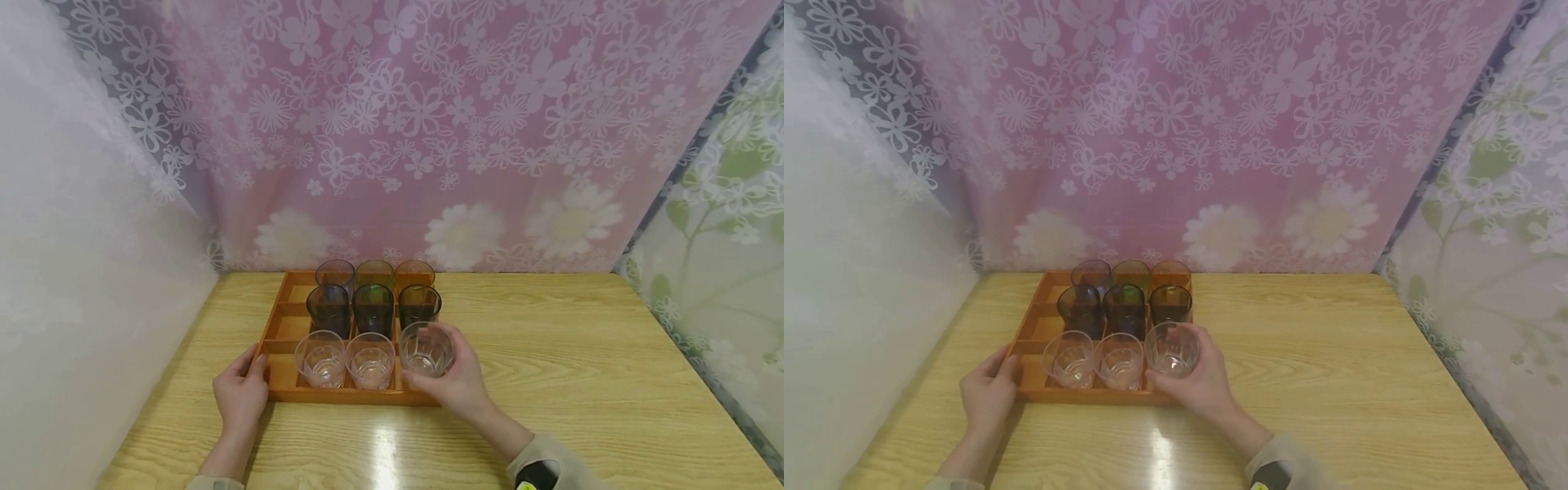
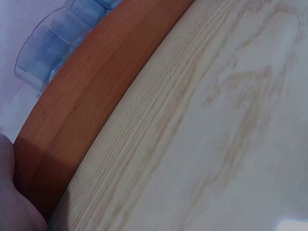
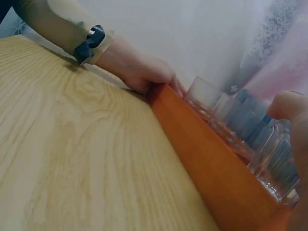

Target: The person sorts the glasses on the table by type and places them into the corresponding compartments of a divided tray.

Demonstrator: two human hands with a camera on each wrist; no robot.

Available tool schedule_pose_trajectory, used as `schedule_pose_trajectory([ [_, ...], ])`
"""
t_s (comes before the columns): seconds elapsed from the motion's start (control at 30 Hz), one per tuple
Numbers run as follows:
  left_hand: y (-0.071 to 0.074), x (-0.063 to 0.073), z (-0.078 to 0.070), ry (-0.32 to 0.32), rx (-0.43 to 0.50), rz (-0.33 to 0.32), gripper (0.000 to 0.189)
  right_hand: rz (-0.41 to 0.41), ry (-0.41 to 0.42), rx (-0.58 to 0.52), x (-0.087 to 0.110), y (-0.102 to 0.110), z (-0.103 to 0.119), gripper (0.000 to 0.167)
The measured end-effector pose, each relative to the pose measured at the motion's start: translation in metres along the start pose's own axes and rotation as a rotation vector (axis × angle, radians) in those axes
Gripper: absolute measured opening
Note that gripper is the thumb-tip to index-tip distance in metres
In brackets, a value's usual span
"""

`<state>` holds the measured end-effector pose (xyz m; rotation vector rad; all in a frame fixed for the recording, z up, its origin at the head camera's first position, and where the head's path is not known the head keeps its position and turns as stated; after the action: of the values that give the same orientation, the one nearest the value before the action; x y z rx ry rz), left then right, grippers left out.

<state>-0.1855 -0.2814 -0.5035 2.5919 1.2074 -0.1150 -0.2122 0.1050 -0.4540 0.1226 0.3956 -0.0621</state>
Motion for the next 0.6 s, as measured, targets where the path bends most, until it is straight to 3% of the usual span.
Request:
schedule_pose_trajectory([
  [0.6, -0.002, 0.0, 0.003, 0.016, -0.008, -0.001, 0.032, 0.001, 0.067, 0.194, 0.006, -0.001, -0.015, 0.087],
])
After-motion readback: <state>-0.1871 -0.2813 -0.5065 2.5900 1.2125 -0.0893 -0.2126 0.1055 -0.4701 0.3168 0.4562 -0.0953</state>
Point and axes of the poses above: each hand's wrist, its own x-axis away from the middle knuckle, its own y-axis out of the back of the hand, z = x × y, the point moved 6 cm from there along -x, towards the middle knuckle, and after that the axes turned 12 degrees about -z, right-handed, at the moved point
